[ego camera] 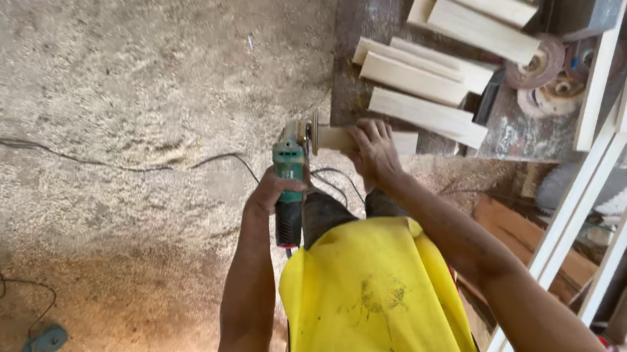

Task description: The person uses a handheld angle grinder with a sanding disc to smooth the edges of small rectangular wooden pieces. They pick up each piece, sand it against the spinning disc, and place it back on the workbench. The person repeats this process for multiple pieces.

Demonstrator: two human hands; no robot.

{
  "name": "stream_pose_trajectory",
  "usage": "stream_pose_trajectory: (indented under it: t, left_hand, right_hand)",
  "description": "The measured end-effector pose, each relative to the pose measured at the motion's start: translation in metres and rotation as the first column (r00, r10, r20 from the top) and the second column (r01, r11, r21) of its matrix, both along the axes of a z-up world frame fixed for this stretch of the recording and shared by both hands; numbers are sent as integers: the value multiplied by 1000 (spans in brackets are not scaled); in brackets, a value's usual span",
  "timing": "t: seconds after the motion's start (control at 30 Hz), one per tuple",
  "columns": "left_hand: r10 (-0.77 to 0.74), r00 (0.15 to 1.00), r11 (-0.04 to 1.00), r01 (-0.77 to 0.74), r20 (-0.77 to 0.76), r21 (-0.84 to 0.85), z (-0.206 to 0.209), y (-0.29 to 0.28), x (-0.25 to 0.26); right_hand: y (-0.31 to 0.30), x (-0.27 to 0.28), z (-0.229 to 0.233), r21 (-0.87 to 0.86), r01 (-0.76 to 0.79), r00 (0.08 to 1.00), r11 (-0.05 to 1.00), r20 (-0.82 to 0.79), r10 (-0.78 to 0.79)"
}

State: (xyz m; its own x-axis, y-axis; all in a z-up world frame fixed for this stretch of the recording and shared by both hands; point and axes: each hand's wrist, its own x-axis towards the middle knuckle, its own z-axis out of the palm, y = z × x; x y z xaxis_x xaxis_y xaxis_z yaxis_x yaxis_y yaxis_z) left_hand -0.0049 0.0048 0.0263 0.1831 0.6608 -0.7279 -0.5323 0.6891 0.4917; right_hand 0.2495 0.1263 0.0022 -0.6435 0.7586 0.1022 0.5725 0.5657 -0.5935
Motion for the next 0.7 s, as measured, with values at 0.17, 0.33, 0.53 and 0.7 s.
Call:
stream_pose_trajectory:
  t: [0.17,0.33,0.53,0.7]
  left_hand:
    - [-20,998,998,17,-52,-56,-4,0,1]
    - [-4,1000,997,4,-5,-78,-10,-3,3]
    - [-36,998,994,30,-59,-103,-12,-2,2]
    - [-17,1000,997,16,-16,-77,-14,-1,-1]
  right_hand:
    - [16,-2,10,8,9,1000,1000,-20,-8]
    - [11,-1,10,16,5,1000,1000,-28,-5]
    - [10,0,7,2,-4,1000,1000,-30,4]
    - [12,2,9,0,-4,1000,1000,-26,4]
